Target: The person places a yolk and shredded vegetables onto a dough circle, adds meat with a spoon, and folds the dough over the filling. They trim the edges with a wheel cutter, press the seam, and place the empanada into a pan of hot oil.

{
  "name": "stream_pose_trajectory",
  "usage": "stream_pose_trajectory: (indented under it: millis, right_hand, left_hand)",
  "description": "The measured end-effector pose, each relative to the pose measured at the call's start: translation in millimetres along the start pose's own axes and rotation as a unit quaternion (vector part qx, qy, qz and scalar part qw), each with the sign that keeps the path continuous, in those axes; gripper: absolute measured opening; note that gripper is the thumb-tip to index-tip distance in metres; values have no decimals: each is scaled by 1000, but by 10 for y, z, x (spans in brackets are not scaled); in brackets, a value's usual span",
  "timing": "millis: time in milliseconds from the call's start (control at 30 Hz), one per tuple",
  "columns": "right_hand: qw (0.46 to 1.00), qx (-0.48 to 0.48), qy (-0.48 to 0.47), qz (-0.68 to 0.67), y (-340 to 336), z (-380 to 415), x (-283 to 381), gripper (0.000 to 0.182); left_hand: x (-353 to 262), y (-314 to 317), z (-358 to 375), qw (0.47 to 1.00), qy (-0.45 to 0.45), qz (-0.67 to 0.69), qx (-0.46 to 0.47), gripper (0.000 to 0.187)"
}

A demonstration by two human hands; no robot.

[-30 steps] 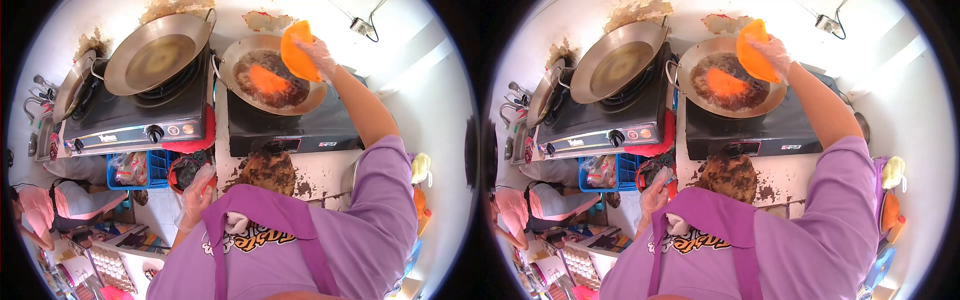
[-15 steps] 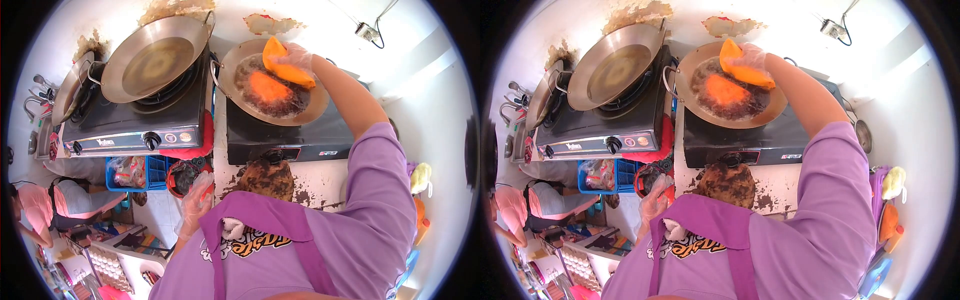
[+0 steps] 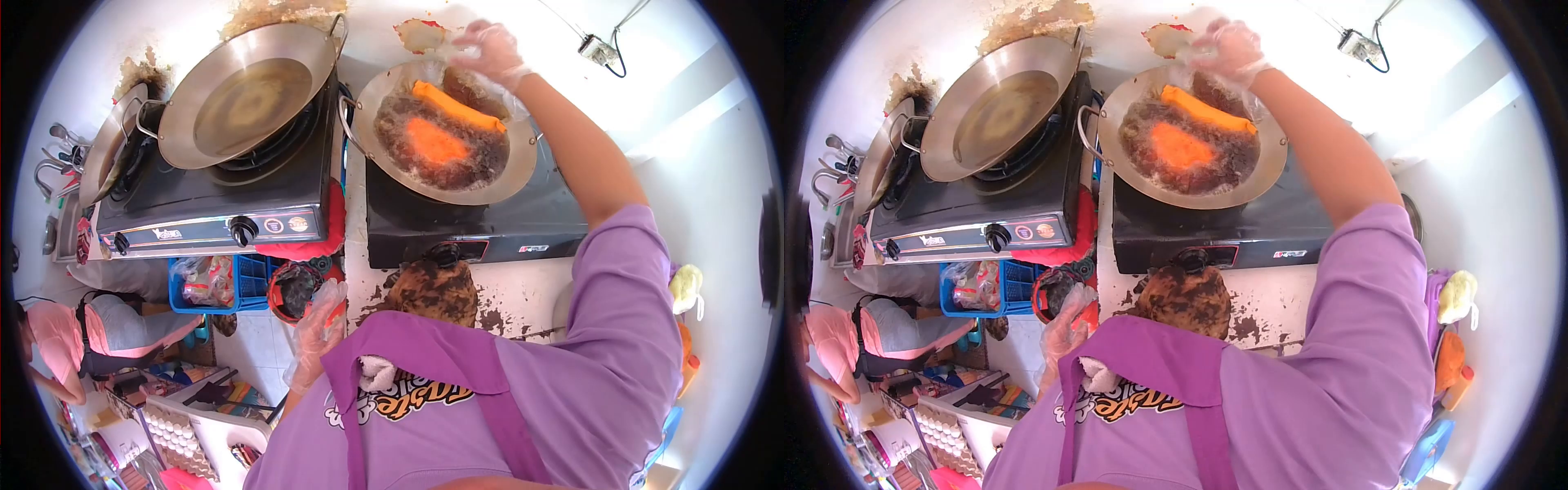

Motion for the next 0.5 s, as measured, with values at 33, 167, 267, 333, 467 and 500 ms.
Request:
stream_pose_trajectory:
  millis: [33, 167, 267, 333, 467, 500]
  right_hand:
    - [997, -51, -53, 2, -230, -55, 31, 69]
    - [945, -310, -95, 34, -1676, 345, 595, 23]
    - [896, -411, -162, -50, -2250, 768, 888, 19]
    - [859, -431, -171, -217, -2279, 1011, 947, 35]
    - [721, -344, -153, -582, -2048, 1412, 1338, 72]
    - [664, -236, -125, -698, -1773, 1348, 1730, 80]
  left_hand:
    - [-10, -15, 9, 1000, 30, -2, -8, 48]
    - [38, -27, 73, 997, 47, 62, -21, 47]
    - [35, -10, 58, 999, 36, 12, -4, 47]
    - [-88, 16, 28, 997, 70, 31, -8, 44]
    - [-140, 94, -21, 984, -71, 134, 91, 40]
    - [-182, 136, -70, 985, -71, 132, 89, 40]
Point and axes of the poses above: each hand's wrist, its own z-axis away from the middle knuckle, its own y-axis out of the palm, x = y × z, the point moved 7 cm from there along -z, towards the middle knuckle, and after that the axes turned 12 degrees about -y, right-handed, at the moved point
